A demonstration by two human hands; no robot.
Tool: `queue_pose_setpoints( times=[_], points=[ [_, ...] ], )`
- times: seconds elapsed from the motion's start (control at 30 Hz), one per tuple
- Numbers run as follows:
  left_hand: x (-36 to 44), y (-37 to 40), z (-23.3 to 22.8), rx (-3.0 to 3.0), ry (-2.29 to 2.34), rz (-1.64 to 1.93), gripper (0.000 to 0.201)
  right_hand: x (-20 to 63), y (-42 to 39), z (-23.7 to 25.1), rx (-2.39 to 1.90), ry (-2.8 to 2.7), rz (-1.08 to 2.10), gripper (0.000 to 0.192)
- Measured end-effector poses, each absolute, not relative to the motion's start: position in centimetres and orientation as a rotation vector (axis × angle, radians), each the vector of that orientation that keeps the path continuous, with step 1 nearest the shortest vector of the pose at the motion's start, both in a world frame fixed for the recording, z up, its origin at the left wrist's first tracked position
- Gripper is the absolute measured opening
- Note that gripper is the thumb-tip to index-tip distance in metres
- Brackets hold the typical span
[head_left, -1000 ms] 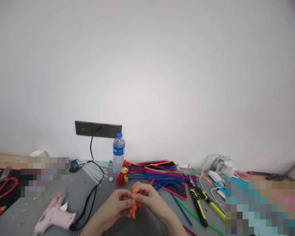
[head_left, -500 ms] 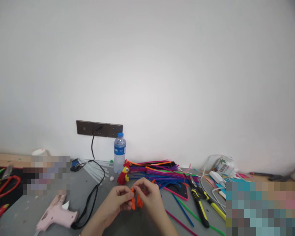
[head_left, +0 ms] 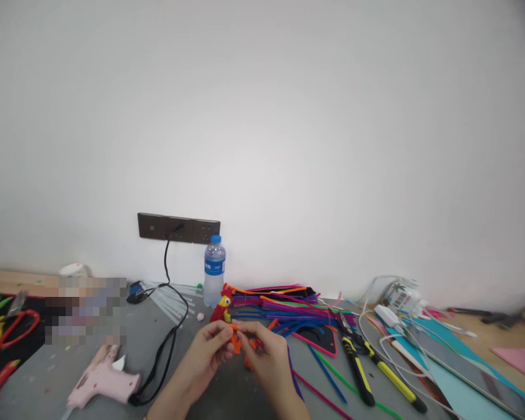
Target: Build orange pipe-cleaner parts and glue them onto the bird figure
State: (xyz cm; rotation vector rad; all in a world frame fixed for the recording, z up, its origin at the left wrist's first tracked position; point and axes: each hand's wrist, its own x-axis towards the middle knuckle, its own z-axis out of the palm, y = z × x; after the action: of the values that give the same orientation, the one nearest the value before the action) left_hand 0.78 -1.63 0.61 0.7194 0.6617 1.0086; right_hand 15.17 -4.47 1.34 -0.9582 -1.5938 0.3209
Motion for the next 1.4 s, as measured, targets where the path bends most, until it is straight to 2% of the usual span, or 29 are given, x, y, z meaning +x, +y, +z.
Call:
queue_pose_setpoints(
  times=[0.7, 1.13, 1.4],
  points=[
    [0.81, -1.72, 1.20, 0.616, 0.684, 1.101, 0.032, 14.53, -4.36, 1.27, -0.960, -1.567, 0.314, 0.016],
    [0.98, -1.54, 0.76, 0.649, 0.716, 1.110, 0.035, 15.03, -4.25, 1.37, -0.895, -1.761, 0.149, 0.016],
    [0.94, -1.36, 0.61, 0.648, 0.727, 1.100, 0.037, 15.35, -4.20, 1.26, -0.899, -1.792, 0.195, 0.015]
  ],
)
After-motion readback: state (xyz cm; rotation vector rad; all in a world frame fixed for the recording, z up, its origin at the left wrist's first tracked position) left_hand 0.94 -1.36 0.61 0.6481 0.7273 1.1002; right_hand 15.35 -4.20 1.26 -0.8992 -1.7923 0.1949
